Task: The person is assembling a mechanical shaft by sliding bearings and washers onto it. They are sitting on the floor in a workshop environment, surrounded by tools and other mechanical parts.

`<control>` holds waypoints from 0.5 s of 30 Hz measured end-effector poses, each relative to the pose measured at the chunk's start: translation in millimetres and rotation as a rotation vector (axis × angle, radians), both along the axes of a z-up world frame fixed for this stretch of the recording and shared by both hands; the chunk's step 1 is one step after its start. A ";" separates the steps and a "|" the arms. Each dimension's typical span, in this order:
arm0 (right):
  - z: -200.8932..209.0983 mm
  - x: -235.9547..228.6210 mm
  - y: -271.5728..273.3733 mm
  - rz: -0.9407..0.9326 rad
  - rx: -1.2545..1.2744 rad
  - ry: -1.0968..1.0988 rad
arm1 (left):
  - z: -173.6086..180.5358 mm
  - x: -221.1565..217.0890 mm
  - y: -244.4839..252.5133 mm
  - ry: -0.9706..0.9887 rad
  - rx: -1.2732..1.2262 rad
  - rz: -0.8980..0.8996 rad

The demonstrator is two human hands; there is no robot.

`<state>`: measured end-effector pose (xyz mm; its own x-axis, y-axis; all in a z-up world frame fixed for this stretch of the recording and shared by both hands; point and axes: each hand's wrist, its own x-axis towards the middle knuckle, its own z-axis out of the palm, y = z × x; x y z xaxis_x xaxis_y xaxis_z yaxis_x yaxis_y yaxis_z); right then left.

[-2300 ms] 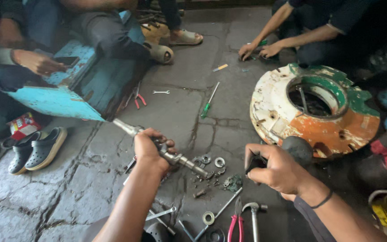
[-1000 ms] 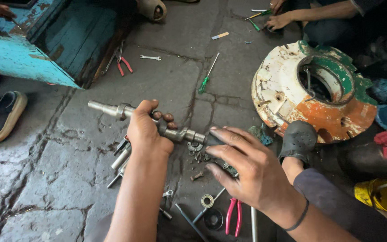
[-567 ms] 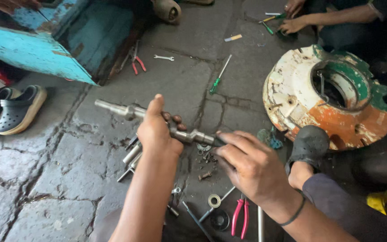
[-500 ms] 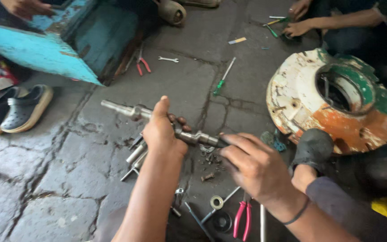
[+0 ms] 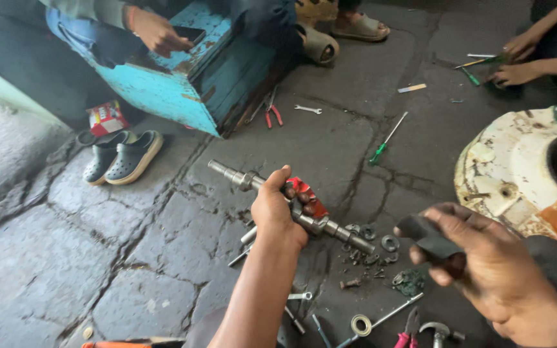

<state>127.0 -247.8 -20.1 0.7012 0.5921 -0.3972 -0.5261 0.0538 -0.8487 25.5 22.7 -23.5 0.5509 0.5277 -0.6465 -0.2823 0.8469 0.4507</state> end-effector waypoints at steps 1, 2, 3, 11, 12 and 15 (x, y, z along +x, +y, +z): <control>-4.0 1.4 0.8 0.011 0.013 0.040 | 1.1 -3.2 2.5 0.027 -0.006 0.014; -8.4 3.3 3.2 0.022 0.025 0.080 | 2.5 -4.7 5.1 0.053 -0.012 0.028; -12.9 3.7 2.6 0.028 0.035 0.121 | 2.9 -6.1 5.0 0.080 -0.021 0.038; -16.7 1.4 7.6 0.183 0.262 0.111 | -0.2 -7.2 6.6 0.029 -0.030 0.014; -13.3 1.3 6.9 0.227 0.317 0.137 | -2.0 -5.4 5.6 -0.008 -0.036 -0.004; -6.2 -3.0 9.0 0.111 0.304 0.186 | -4.2 -0.3 3.4 0.018 -0.007 0.001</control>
